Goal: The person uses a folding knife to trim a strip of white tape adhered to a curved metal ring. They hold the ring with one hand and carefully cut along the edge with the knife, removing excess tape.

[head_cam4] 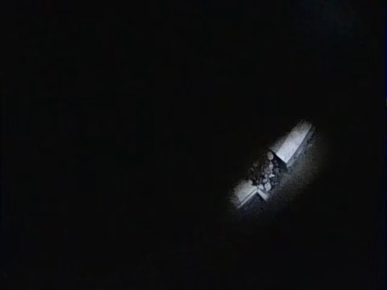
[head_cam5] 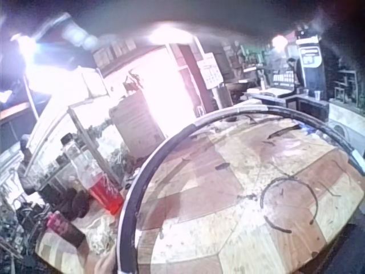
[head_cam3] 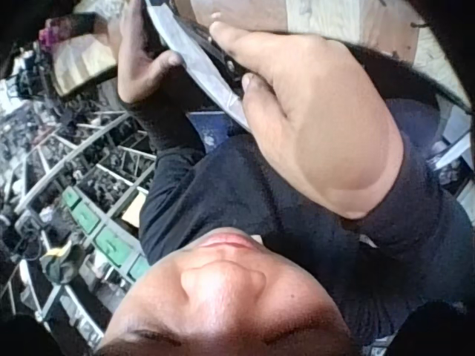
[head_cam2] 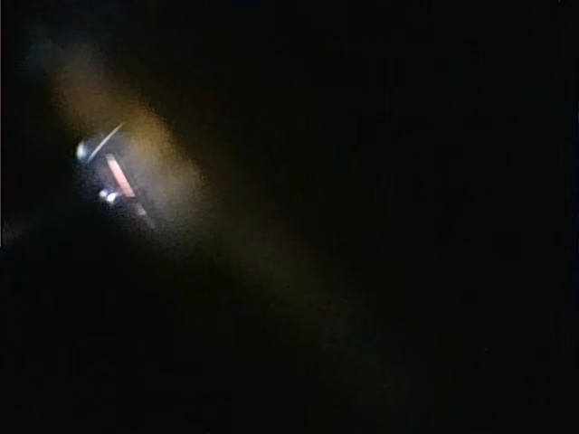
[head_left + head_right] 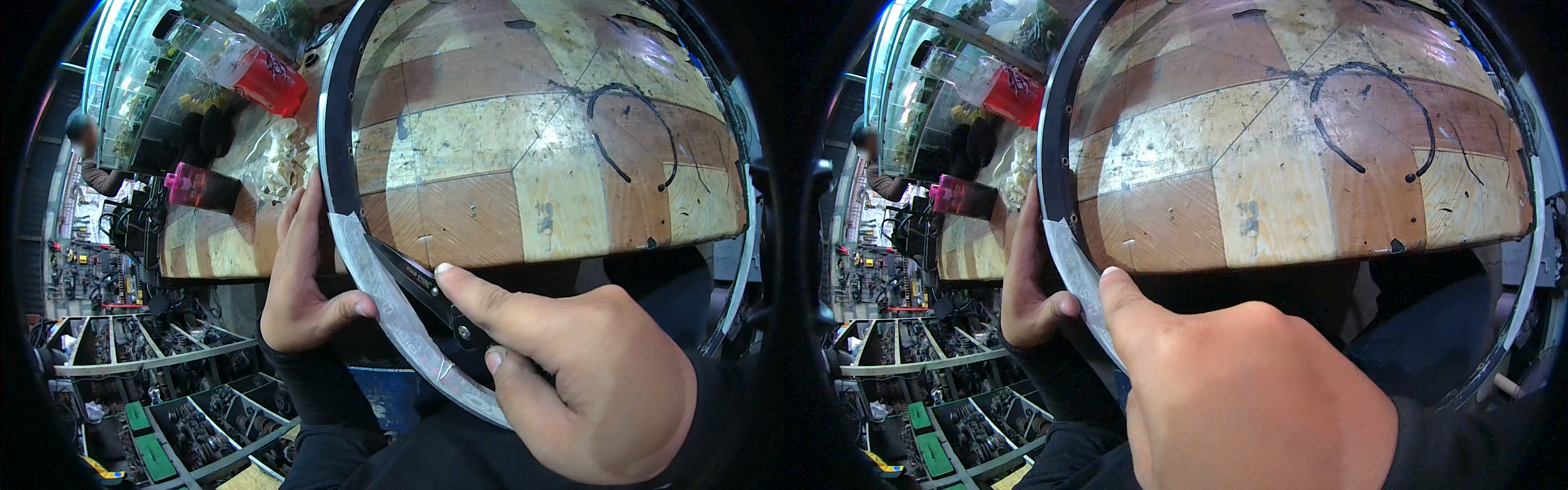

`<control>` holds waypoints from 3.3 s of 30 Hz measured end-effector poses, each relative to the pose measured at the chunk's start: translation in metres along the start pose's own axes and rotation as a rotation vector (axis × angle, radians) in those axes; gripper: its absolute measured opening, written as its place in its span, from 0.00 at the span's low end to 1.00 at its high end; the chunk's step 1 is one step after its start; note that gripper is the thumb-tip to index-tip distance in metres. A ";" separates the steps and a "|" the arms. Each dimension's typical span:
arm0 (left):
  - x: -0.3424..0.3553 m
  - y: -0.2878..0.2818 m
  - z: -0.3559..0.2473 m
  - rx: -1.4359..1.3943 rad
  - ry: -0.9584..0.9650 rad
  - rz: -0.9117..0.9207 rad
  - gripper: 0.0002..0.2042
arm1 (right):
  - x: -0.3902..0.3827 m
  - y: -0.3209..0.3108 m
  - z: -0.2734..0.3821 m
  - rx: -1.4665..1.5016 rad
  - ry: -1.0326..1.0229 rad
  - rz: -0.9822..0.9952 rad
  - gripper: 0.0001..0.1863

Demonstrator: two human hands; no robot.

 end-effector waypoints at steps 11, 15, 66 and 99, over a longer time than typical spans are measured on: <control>-0.001 0.001 0.000 -0.047 -0.028 -0.001 0.69 | -0.003 0.001 -0.001 -0.048 0.019 0.050 0.19; 0.001 0.001 -0.001 -0.056 -0.008 0.004 0.69 | -0.002 0.002 -0.003 -0.007 0.085 0.100 0.19; 0.000 0.005 -0.008 -0.280 -0.040 0.049 0.68 | -0.027 -0.005 -0.001 0.217 0.312 0.223 0.24; 0.002 0.004 -0.008 -0.322 -0.060 0.029 0.67 | -0.056 -0.009 -0.001 0.082 0.316 0.342 0.27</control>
Point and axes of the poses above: each hand's wrist, its own x-axis towards the middle knuckle, its own y-axis out of the palm, z = x × y, the point moved 9 cm from there along x, towards the middle knuckle, and after that the axes turned 14 degrees about -y, right-handed, at the moved point
